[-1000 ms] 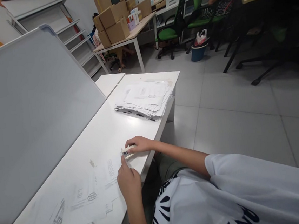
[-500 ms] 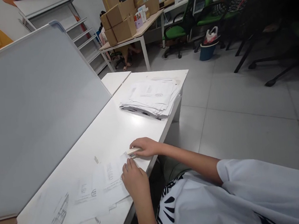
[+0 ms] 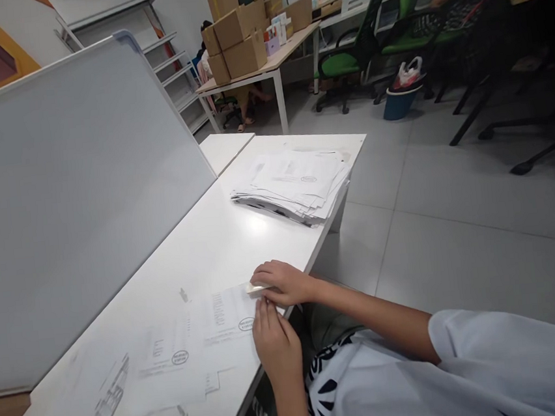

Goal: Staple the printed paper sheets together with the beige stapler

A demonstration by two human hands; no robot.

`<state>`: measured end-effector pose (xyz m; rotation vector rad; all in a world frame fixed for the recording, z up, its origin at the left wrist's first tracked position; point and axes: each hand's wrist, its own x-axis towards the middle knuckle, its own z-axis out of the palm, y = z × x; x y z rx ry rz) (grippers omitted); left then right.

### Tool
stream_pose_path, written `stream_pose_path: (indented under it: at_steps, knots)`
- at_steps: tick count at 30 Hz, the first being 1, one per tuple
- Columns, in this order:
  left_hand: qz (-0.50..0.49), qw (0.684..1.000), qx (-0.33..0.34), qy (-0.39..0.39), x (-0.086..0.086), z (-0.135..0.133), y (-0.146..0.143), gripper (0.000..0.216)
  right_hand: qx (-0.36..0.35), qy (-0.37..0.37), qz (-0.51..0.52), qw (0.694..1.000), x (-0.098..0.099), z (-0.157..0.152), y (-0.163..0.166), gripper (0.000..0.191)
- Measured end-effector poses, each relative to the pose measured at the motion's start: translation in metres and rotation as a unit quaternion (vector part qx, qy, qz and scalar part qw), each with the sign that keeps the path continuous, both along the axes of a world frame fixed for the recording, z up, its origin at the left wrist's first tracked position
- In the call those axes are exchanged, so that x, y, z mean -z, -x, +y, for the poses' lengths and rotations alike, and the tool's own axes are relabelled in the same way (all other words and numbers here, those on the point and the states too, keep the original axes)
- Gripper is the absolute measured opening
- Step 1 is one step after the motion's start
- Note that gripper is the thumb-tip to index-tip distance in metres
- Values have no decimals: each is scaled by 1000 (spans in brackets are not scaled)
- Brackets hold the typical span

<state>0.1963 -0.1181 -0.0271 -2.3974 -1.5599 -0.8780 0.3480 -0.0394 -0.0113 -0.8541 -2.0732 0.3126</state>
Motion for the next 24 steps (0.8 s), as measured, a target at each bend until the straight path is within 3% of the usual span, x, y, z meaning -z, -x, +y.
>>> stream_pose_path:
  at_steps: [7, 17, 24]
  knots:
    - [0, 1000, 6, -14, 5, -4, -10, 37, -15, -7, 49, 999, -3, -2, 0, 10]
    - [-25, 998, -54, -12, 8, -5, -8, 36, 0, -31, 53, 998, 0, -3, 3, 10]
    - [-71, 996, -46, 18, 3, -4, 2, 38, 4, -16, 19, 1000, 0, -2, 4, 9]
